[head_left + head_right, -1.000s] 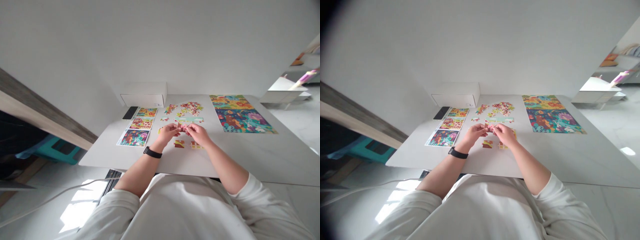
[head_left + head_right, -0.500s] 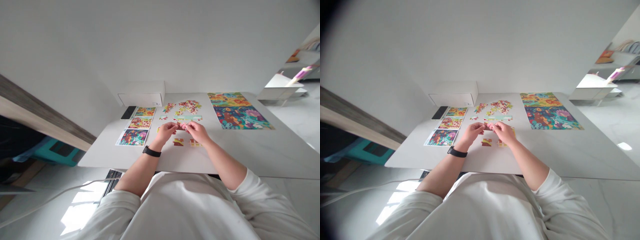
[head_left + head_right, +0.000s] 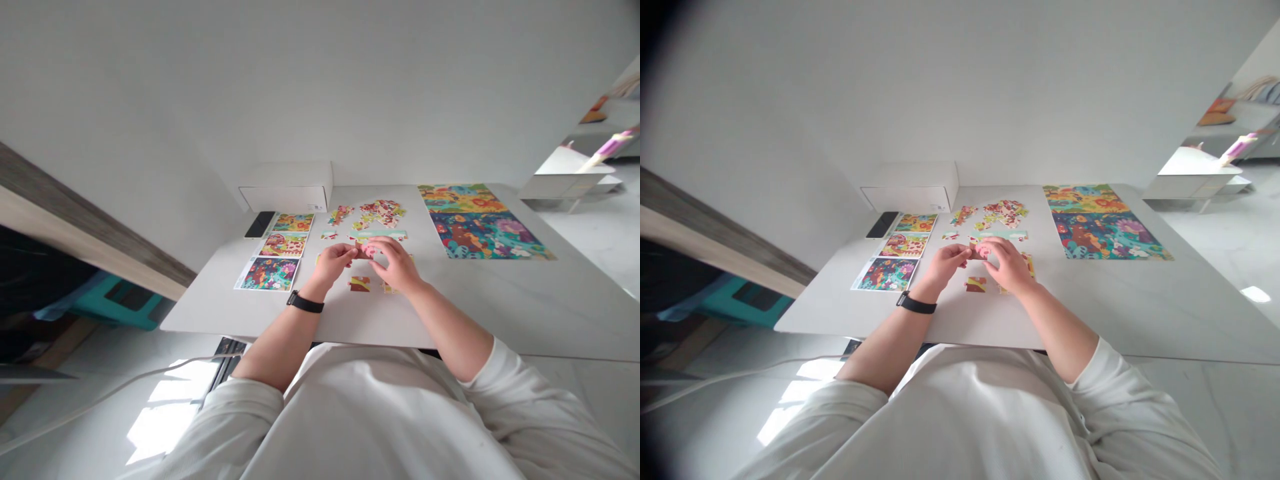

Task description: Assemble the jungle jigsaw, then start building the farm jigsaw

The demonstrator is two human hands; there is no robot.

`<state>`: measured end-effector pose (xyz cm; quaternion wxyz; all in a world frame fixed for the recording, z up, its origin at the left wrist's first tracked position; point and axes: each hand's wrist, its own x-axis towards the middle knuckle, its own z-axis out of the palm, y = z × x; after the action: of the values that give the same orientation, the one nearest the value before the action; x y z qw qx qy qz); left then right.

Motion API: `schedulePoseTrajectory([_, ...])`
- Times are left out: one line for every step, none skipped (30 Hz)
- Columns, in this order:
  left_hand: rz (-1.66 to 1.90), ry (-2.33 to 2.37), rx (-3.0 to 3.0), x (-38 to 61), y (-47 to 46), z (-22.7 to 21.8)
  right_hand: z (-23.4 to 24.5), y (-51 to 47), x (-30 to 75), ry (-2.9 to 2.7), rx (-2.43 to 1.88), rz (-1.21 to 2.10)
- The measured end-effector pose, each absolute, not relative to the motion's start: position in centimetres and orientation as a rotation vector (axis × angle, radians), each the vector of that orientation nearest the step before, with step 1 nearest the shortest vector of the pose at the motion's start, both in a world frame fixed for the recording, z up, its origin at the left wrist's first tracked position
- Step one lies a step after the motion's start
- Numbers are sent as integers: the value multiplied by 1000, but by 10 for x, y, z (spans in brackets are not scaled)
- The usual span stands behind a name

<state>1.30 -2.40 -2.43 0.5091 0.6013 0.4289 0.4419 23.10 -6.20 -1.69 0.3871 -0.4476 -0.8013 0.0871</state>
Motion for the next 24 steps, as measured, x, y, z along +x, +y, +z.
schedulePoseTrajectory([1062, 1023, 1466, 13, -23, -25, -17, -61, 231, -2045, -1162, 217])
schedulePoseTrajectory([1054, 1016, 1486, 14, -23, -26, -17, -60, 231, -2048, -1178, 213])
schedulePoseTrajectory([1044, 1013, 1508, 14, -22, -27, -18, -60, 231, -2046, -1180, 206])
schedulePoseTrajectory([1045, 1017, 1535, 13, -22, -27, -19, -59, 232, -2038, -1162, 193])
schedulePoseTrajectory([1065, 1028, 1574, 13, -23, -27, -21, -57, 232, -2022, -1129, 174])
schedulePoseTrajectory([1102, 1040, 1636, 12, -23, -27, -23, -56, 232, -2002, -1089, 152])
schedulePoseTrajectory([1149, 1045, 1730, 10, -24, -26, -25, -55, 232, -1979, -1053, 130])
schedulePoseTrajectory([1198, 1037, 1850, 8, -26, -24, -27, -54, 232, -1960, -1027, 112])
schedulePoseTrajectory([1239, 1015, 1985, 6, -27, -23, -30, -53, 232, -1950, -1011, 101])
schedulePoseTrajectory([1257, 984, 2120, 4, -29, -21, -31, -53, 232, -1948, -1003, 98])
schedulePoseTrajectory([1252, 952, 2238, 3, -31, -18, -33, -52, 231, -1953, -995, 103])
schedulePoseTrajectory([1236, 930, 2329, 1, -32, -16, -33, -52, 231, -1964, -984, 114])
schedulePoseTrajectory([1214, 920, 2394, 0, -33, -14, -33, -52, 231, -1977, -970, 128])
schedulePoseTrajectory([1188, 914, 2441, -2, -34, -11, -33, -53, 230, -1989, -957, 142])
schedulePoseTrajectory([1162, 905, 2475, -4, -35, -7, -32, -53, 230, -1998, -944, 153])
schedulePoseTrajectory([1140, 890, 2501, -7, -36, -4, -30, -54, 229, -2004, -933, 161])
schedulePoseTrajectory([1128, 874, 2518, -11, -37, 1, -28, -56, 229, -2006, -925, 165])
schedulePoseTrajectory([1123, 864, 2527, -16, -38, 5, -27, -57, 229, -2007, -919, 167])
schedulePoseTrajectory([1123, 868, 2527, -23, -39, 10, -25, -58, 229, -2007, -914, 169])
schedulePoseTrajectory([1130, 891, 2516, -32, -40, 14, -24, -60, 229, -2009, -909, 173])
schedulePoseTrajectory([1131, 929, 2496, -42, -42, 17, -23, -61, 229, -2013, -905, 178])
schedulePoseTrajectory([1134, 975, 2473, -53, -44, 19, -22, -62, 229, -2021, -903, 184])
schedulePoseTrajectory([1120, 1016, 2463, -65, -46, 20, -22, -63, 229, -2033, -904, 191])
schedulePoseTrajectory([1106, 1056, 2466, -76, -49, 18, -22, -63, 228, -2050, -912, 200])
